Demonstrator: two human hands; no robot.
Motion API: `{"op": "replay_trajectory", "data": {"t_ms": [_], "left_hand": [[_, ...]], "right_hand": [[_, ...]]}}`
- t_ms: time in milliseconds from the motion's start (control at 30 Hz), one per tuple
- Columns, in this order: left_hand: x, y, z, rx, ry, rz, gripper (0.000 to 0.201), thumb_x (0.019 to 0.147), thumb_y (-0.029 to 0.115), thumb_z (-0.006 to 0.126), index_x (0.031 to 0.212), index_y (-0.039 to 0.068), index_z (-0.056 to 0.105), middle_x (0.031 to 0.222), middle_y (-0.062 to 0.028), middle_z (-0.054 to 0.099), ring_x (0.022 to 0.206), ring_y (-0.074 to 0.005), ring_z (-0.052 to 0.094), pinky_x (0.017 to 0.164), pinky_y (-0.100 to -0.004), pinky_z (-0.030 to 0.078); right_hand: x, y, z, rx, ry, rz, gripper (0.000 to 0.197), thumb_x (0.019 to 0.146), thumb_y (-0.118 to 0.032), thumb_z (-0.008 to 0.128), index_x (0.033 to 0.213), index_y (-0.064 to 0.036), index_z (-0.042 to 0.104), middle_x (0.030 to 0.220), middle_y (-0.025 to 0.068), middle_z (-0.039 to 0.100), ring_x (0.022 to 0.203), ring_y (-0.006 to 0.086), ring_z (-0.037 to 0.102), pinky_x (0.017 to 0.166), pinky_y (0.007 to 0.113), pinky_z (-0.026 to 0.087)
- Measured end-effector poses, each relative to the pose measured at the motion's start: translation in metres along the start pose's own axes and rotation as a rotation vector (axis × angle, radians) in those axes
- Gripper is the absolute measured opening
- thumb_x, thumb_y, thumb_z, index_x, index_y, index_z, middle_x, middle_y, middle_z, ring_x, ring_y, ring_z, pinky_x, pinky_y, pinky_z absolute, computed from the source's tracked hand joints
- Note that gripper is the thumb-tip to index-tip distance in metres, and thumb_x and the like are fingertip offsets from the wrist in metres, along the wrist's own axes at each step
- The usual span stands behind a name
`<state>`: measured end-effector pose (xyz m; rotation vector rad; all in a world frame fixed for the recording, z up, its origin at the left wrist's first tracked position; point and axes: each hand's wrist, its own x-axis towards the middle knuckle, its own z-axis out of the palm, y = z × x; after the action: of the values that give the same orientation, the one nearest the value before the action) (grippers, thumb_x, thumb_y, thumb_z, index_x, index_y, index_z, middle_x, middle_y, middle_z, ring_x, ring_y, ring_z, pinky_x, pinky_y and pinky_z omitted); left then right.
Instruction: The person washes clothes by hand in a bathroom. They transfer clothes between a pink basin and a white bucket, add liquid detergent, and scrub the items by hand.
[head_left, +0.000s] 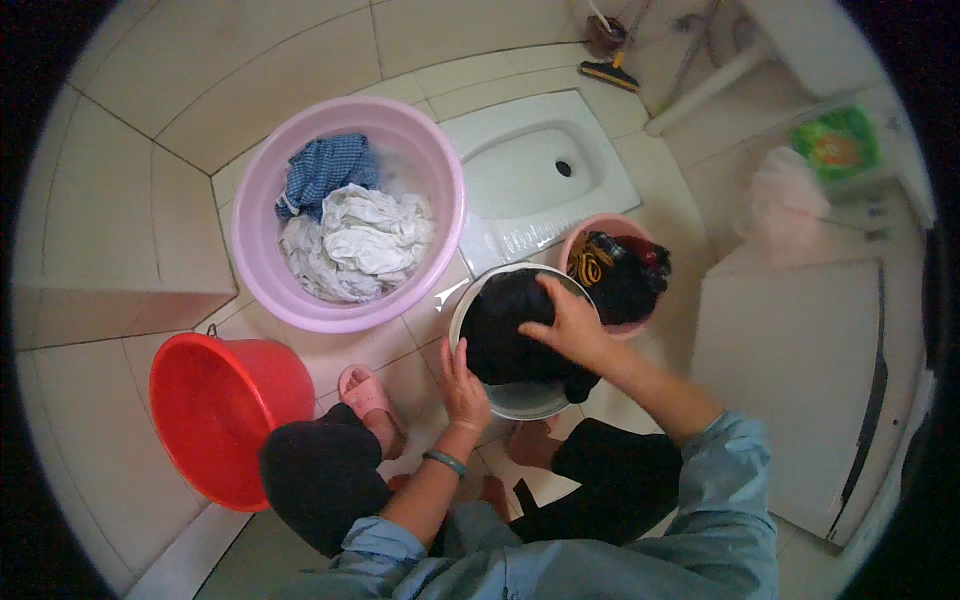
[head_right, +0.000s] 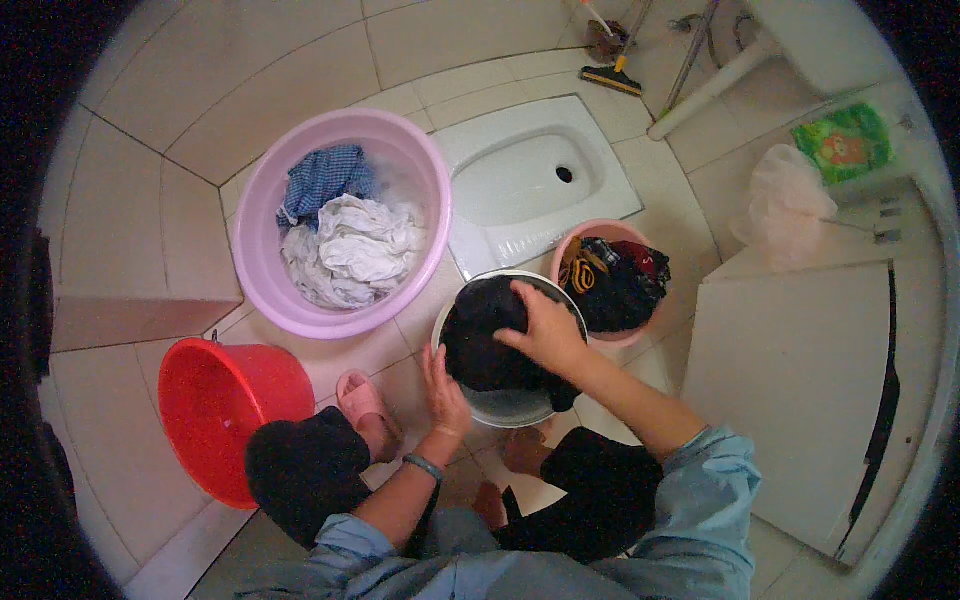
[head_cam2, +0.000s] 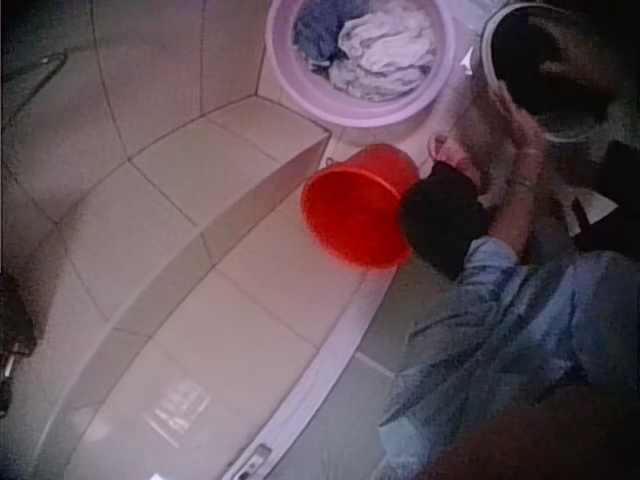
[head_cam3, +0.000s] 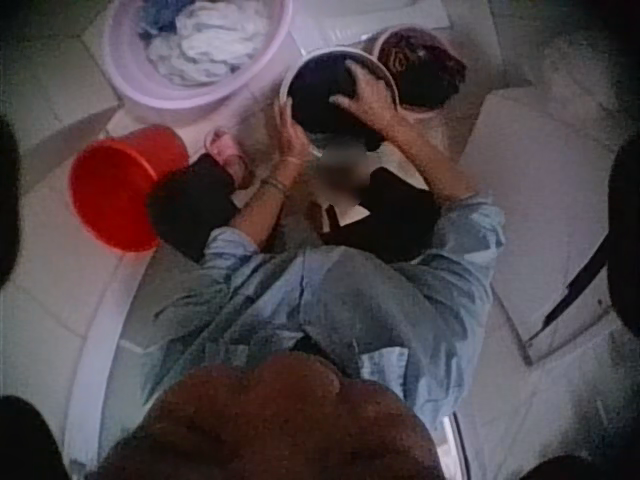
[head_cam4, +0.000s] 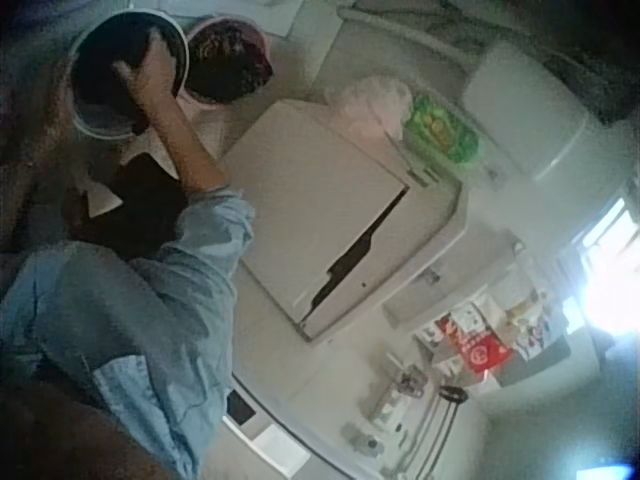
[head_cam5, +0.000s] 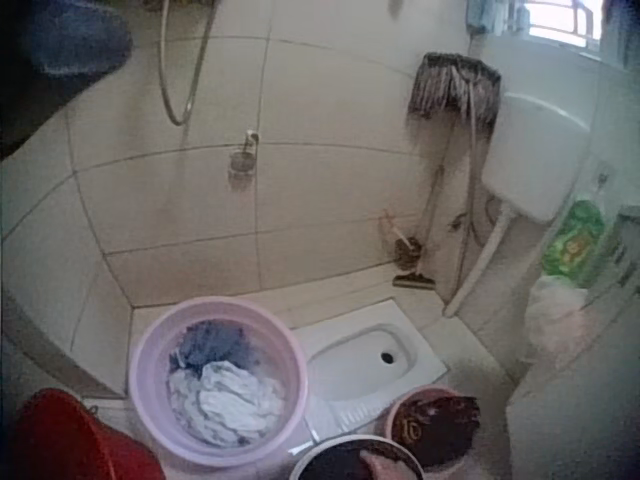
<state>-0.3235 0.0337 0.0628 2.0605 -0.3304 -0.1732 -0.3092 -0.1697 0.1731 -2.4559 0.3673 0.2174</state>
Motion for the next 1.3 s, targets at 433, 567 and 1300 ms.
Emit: {"op": "replay_trajectory", "data": {"t_ms": [433, 567, 1300], "left_hand": [[-0.006, -0.01, 0.001, -0.053, -0.021, 0.059, 0.047, 0.081, -0.002, 0.035, 0.128, 0.001, 0.041, 0.138, -0.0264, 0.029, 0.126, -0.0403, 0.031, 0.105, -0.0443, 0.025], [-0.013, -0.033, 0.011, -0.127, 0.014, 0.054, 0.048, 0.081, 0.0, 0.032, 0.129, -0.001, 0.039, 0.137, -0.0265, 0.029, 0.126, -0.0408, 0.031, 0.106, -0.0443, 0.023], [0.056, -0.087, -0.007, -0.34, -0.51, -0.043, 0.055, 0.084, 0.003, 0.044, 0.136, 0.0, 0.027, 0.129, -0.0177, 0.043, 0.115, -0.0263, 0.045, 0.098, -0.035, 0.035]], "right_hand": [[-0.002, 0.066, 0.19, -0.425, -0.477, 0.157, 0.058, 0.068, -0.03, 0.073, 0.112, -0.0112, 0.042, 0.111, 0.0187, 0.054, 0.099, 0.034, 0.057, 0.079, 0.045, 0.044], [0.009, 0.037, 0.131, -0.341, -0.627, 0.109, 0.057, 0.071, -0.033, 0.071, 0.118, -0.0117, 0.047, 0.115, 0.0183, 0.053, 0.104, 0.0351, 0.055, 0.084, 0.047, 0.044], [-0.158, 0.1, 0.15, 0.808, 0.629, 0.357, 0.083, 0.071, -0.036, 0.068, 0.133, 0.0019, 0.028, 0.123, 0.0253, 0.046, 0.114, 0.035, 0.048, 0.097, 0.037, 0.037]]}}
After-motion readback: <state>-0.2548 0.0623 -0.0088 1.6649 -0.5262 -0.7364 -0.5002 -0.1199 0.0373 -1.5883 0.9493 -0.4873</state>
